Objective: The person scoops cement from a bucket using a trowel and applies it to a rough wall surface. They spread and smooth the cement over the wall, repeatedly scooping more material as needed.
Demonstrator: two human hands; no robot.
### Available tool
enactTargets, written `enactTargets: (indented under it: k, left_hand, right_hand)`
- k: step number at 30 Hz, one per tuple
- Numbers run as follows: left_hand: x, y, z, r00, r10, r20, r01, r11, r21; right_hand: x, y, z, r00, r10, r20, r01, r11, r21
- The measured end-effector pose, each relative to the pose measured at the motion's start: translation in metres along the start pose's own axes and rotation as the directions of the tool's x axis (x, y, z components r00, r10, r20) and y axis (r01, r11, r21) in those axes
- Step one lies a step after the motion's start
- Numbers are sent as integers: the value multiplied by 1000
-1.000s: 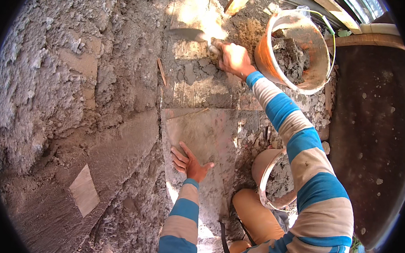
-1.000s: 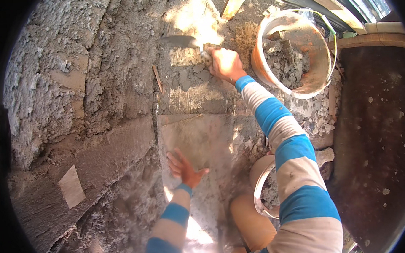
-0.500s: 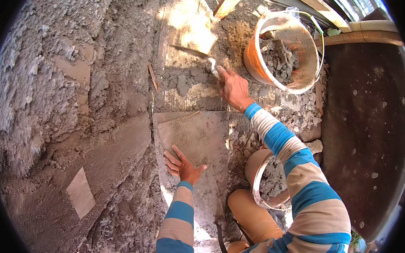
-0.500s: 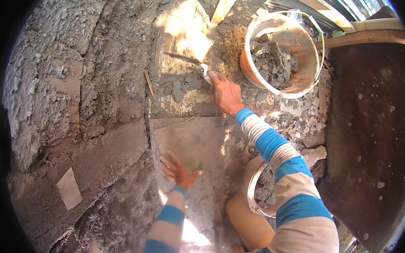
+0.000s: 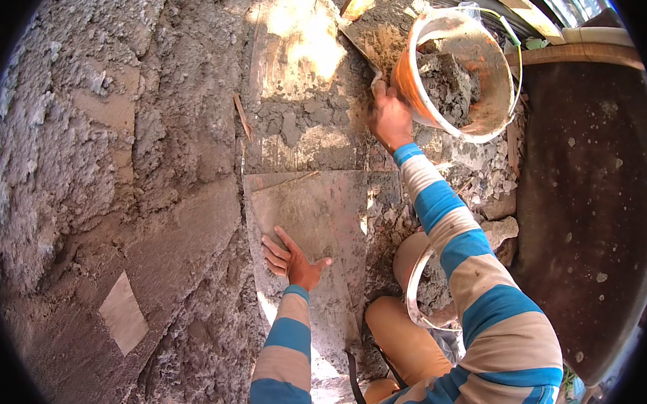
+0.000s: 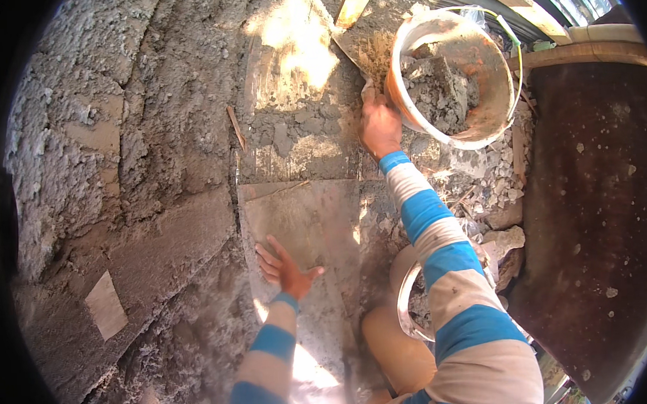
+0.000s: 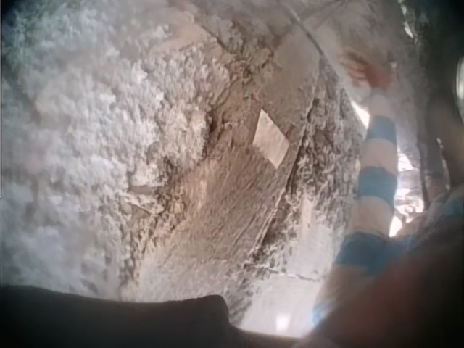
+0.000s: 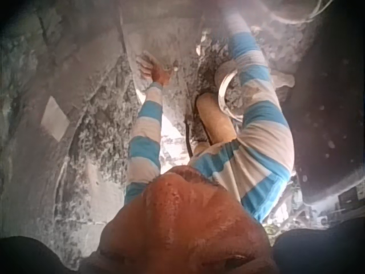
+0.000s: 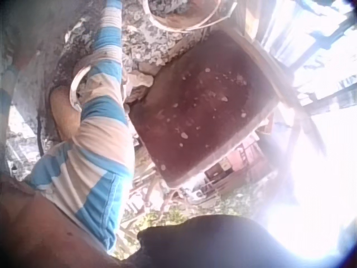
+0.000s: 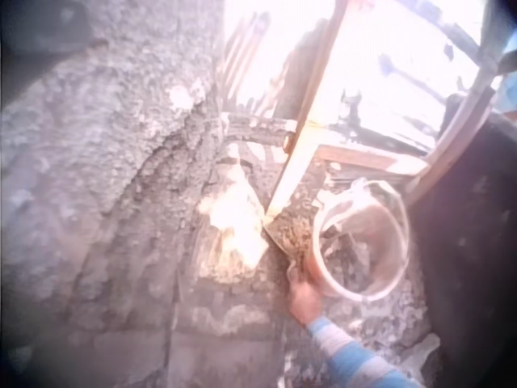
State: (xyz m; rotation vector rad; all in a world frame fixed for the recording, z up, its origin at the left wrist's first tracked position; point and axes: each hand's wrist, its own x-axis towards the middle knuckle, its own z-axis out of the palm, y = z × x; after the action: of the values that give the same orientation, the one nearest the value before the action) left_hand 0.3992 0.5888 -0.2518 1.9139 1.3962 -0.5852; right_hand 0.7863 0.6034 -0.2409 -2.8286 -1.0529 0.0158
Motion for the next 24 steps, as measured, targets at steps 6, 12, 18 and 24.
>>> enactTargets:
  k: [6,12,18,24]
  left_hand:
    - [1,6,-2,1000,-24,16,25,999,-25]
    - [1,1,1,1000,-12,16,13,999,-50]
    - [1,3,1,1000,25,2,-24,997,-74]
    - [0,6,-3,1000,19,-1,-19,999,-51]
  right_hand:
    - [-85,22,-31,977,-108,181,105,994,27]
    - [-131,6,-32,966,229,119,-256,906,337]
    - [-154,-22,12,904,414,103,-390,704,593]
    - [-162,-89,30,871,431,233,-448,506,737]
